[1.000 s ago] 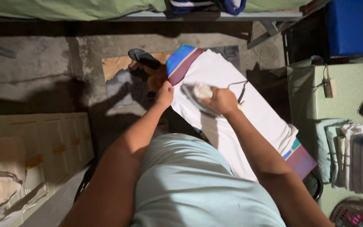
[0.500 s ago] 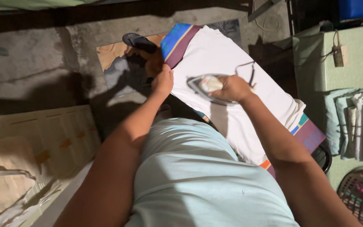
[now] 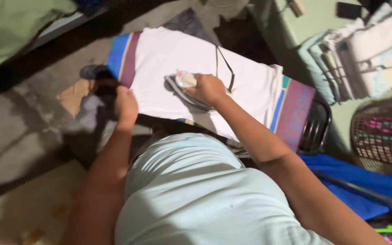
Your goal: The person irons a white t-shirt on an ironing board, repeatedly smoothing the fabric with an iron. After finishing, they place the shirt on a hanger and hang it on a clothes rack.
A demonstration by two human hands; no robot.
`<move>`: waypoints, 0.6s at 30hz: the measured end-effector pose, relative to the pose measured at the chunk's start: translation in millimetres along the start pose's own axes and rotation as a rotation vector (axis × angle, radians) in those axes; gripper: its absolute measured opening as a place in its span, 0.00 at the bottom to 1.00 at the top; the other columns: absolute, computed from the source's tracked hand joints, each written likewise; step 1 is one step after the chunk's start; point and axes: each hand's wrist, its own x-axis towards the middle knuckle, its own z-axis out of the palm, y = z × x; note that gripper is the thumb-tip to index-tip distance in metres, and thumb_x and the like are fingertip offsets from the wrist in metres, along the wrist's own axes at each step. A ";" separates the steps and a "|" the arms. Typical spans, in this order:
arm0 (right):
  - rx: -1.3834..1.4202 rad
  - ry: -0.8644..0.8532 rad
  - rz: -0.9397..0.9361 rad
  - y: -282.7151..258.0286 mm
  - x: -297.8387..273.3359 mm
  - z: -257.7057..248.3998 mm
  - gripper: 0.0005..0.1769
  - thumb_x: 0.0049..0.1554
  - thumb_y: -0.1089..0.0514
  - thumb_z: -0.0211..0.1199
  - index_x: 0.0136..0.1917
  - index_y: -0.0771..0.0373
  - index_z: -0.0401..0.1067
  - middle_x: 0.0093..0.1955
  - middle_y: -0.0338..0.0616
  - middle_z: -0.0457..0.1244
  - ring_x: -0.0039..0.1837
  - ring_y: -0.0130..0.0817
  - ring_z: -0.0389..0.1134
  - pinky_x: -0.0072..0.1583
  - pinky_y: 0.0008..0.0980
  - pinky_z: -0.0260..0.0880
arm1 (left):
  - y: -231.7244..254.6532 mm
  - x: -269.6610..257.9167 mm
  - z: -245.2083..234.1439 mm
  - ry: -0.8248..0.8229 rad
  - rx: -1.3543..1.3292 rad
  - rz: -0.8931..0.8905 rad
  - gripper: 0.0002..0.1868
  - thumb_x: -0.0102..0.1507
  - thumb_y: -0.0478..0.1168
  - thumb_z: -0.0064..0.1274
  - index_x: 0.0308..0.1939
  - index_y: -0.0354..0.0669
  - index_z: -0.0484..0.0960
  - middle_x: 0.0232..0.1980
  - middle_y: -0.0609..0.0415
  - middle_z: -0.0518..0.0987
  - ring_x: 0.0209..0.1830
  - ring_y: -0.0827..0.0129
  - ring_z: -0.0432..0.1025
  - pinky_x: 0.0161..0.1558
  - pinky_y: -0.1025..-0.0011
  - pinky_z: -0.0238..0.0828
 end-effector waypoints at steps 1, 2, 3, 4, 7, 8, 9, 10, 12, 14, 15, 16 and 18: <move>0.025 0.024 0.053 10.9 0.6 -7.9 0.27 0.49 0.34 0.71 0.51 0.56 0.79 0.42 0.49 0.72 0.44 0.45 0.74 0.48 0.44 0.72 | 13.4 -2.7 -3.8 0.030 0.049 -0.010 0.10 0.71 0.45 0.48 0.50 0.44 0.72 0.45 0.38 0.79 0.48 0.39 0.73 0.49 0.42 0.65; 0.050 0.048 0.106 25.9 -0.3 -15.9 0.27 0.50 0.35 0.71 0.52 0.57 0.79 0.42 0.49 0.72 0.44 0.44 0.74 0.49 0.43 0.72 | 27.4 -6.4 -6.5 0.061 0.098 -0.020 0.09 0.69 0.44 0.49 0.49 0.46 0.73 0.46 0.42 0.80 0.49 0.43 0.74 0.50 0.42 0.63; 0.078 0.072 0.152 40.9 0.8 -21.7 0.27 0.50 0.35 0.71 0.52 0.58 0.79 0.43 0.49 0.72 0.44 0.43 0.75 0.50 0.42 0.72 | 40.0 -10.0 -10.6 0.099 0.148 -0.032 0.08 0.68 0.43 0.50 0.48 0.47 0.74 0.47 0.46 0.80 0.50 0.47 0.74 0.50 0.41 0.62; 0.085 0.096 0.181 57.4 2.1 -25.9 0.28 0.49 0.35 0.72 0.52 0.59 0.79 0.43 0.50 0.72 0.44 0.44 0.75 0.50 0.42 0.72 | 53.2 -14.7 -12.9 0.223 0.221 0.084 0.10 0.64 0.43 0.52 0.48 0.49 0.76 0.48 0.46 0.80 0.50 0.46 0.73 0.49 0.42 0.61; 0.092 0.189 0.242 117.0 3.4 -36.6 0.30 0.48 0.36 0.72 0.50 0.63 0.79 0.43 0.53 0.72 0.45 0.48 0.74 0.51 0.44 0.71 | 96.3 -33.0 -11.8 0.394 0.295 0.403 0.15 0.56 0.41 0.56 0.47 0.51 0.79 0.50 0.46 0.79 0.50 0.45 0.71 0.49 0.46 0.62; 0.089 0.236 0.244 137.3 3.4 -40.3 0.30 0.48 0.36 0.73 0.50 0.64 0.79 0.44 0.54 0.71 0.46 0.50 0.74 0.51 0.45 0.71 | 111.4 -38.6 -10.5 0.314 0.232 0.493 0.14 0.57 0.39 0.55 0.47 0.50 0.81 0.50 0.47 0.79 0.51 0.45 0.70 0.49 0.46 0.63; 0.087 0.284 0.248 158.4 1.6 -45.5 0.31 0.47 0.36 0.74 0.49 0.65 0.79 0.44 0.56 0.71 0.47 0.51 0.73 0.52 0.46 0.70 | 127.8 -43.8 -7.9 0.230 0.169 0.583 0.14 0.57 0.37 0.54 0.47 0.49 0.82 0.50 0.47 0.78 0.52 0.45 0.70 0.50 0.47 0.63; 0.079 0.336 0.252 179.9 -3.0 -52.3 0.31 0.47 0.36 0.74 0.49 0.65 0.79 0.45 0.57 0.70 0.47 0.53 0.73 0.52 0.47 0.71 | 145.7 -49.1 -2.7 0.118 0.149 0.619 0.08 0.60 0.36 0.53 0.43 0.49 0.83 0.49 0.48 0.78 0.51 0.46 0.70 0.52 0.48 0.66; 0.059 0.436 0.269 220.8 -22.4 -65.7 0.31 0.48 0.37 0.74 0.49 0.67 0.79 0.46 0.60 0.70 0.49 0.56 0.73 0.52 0.48 0.71 | 176.6 -65.0 10.1 -0.052 0.098 0.691 0.06 0.64 0.34 0.52 0.38 0.49 0.84 0.48 0.49 0.79 0.50 0.47 0.71 0.52 0.51 0.69; 0.112 0.465 0.350 257.6 -47.9 -83.2 0.31 0.49 0.35 0.73 0.49 0.66 0.79 0.46 0.60 0.70 0.50 0.56 0.72 0.52 0.49 0.71 | 205.4 -83.1 28.2 -0.170 0.031 0.771 0.08 0.63 0.33 0.50 0.39 0.47 0.85 0.47 0.48 0.80 0.48 0.47 0.72 0.50 0.53 0.70; 0.140 0.477 0.388 273.7 -62.4 -91.3 0.32 0.50 0.35 0.73 0.50 0.66 0.79 0.46 0.60 0.70 0.50 0.57 0.72 0.52 0.49 0.71 | 218.5 -91.5 38.6 -0.211 -0.002 0.808 0.08 0.62 0.33 0.50 0.39 0.47 0.85 0.47 0.47 0.80 0.48 0.46 0.72 0.50 0.53 0.71; 0.149 0.496 0.431 289.8 -78.7 -99.8 0.31 0.49 0.35 0.73 0.49 0.65 0.79 0.46 0.60 0.70 0.50 0.56 0.73 0.52 0.49 0.70 | 231.4 -99.5 49.9 -0.252 -0.034 0.845 0.09 0.62 0.33 0.50 0.39 0.47 0.85 0.47 0.47 0.80 0.48 0.46 0.72 0.51 0.53 0.71; 0.176 0.525 0.514 316.4 -110.5 -109.8 0.31 0.49 0.35 0.73 0.49 0.64 0.79 0.46 0.59 0.71 0.49 0.55 0.73 0.52 0.49 0.70 | 250.6 -114.1 68.0 -0.348 -0.065 0.885 0.09 0.62 0.33 0.49 0.39 0.46 0.85 0.48 0.46 0.80 0.48 0.45 0.72 0.52 0.54 0.71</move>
